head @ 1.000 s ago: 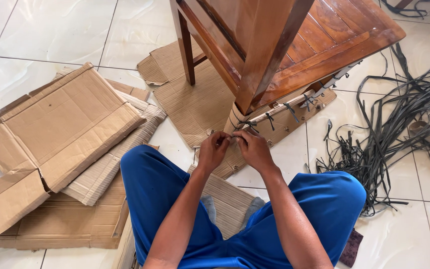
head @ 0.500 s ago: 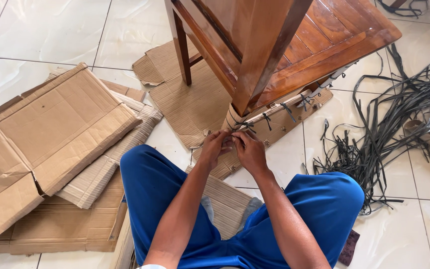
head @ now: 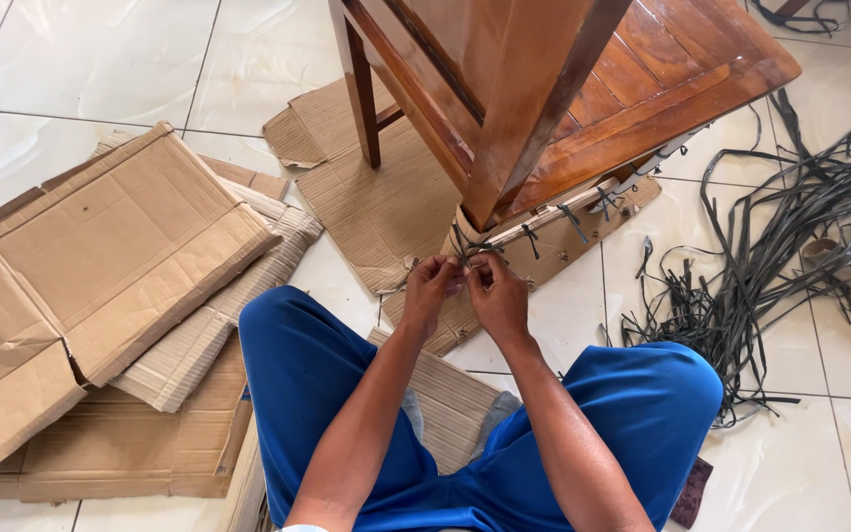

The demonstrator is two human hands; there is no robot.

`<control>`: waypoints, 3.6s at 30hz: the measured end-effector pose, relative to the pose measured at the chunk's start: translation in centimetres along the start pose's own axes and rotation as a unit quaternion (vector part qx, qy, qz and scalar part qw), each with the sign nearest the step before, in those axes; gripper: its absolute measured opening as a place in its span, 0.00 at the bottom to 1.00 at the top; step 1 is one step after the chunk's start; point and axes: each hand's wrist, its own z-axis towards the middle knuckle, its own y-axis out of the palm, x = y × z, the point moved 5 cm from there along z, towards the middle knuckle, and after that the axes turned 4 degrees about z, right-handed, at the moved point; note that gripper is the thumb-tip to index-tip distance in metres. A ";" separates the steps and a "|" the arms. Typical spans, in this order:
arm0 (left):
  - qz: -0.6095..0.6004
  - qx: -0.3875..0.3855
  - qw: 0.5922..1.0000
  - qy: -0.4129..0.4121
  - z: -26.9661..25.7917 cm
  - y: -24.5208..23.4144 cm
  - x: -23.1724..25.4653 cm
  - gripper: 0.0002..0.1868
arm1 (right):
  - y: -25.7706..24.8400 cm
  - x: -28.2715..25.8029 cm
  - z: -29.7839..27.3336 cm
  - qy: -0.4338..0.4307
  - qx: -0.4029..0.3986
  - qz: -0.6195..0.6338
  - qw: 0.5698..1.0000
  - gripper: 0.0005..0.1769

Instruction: Wrap the legs of a wooden chair with protective cardboard and secure it using string.

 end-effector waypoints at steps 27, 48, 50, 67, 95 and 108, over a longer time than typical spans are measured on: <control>0.325 0.076 0.927 0.173 -5.0 0.1 5.4 0.07 | 0.4 0.1 -0.1 -0.011 -0.126 -0.070 0.989 0.10; 0.340 0.115 0.912 0.199 -1.8 -0.2 2.6 0.05 | 1.8 6.0 0.3 0.341 -0.041 0.311 0.886 0.06; 0.343 0.116 0.909 0.207 -2.2 0.1 3.2 0.05 | 1.8 6.1 0.4 0.353 -0.037 0.333 0.873 0.06; 0.354 0.104 0.889 0.273 -2.3 0.4 3.9 0.01 | 2.4 6.8 -0.1 0.405 0.007 0.443 0.800 0.06; 0.586 -0.135 0.796 0.072 -1.0 0.3 -10.0 0.09 | -4.6 12.8 -3.4 0.436 0.137 0.452 0.766 0.15; 0.674 -0.292 0.678 0.015 -1.5 1.0 -15.9 0.16 | -9.5 33.6 -16.8 0.506 0.160 0.066 0.845 0.19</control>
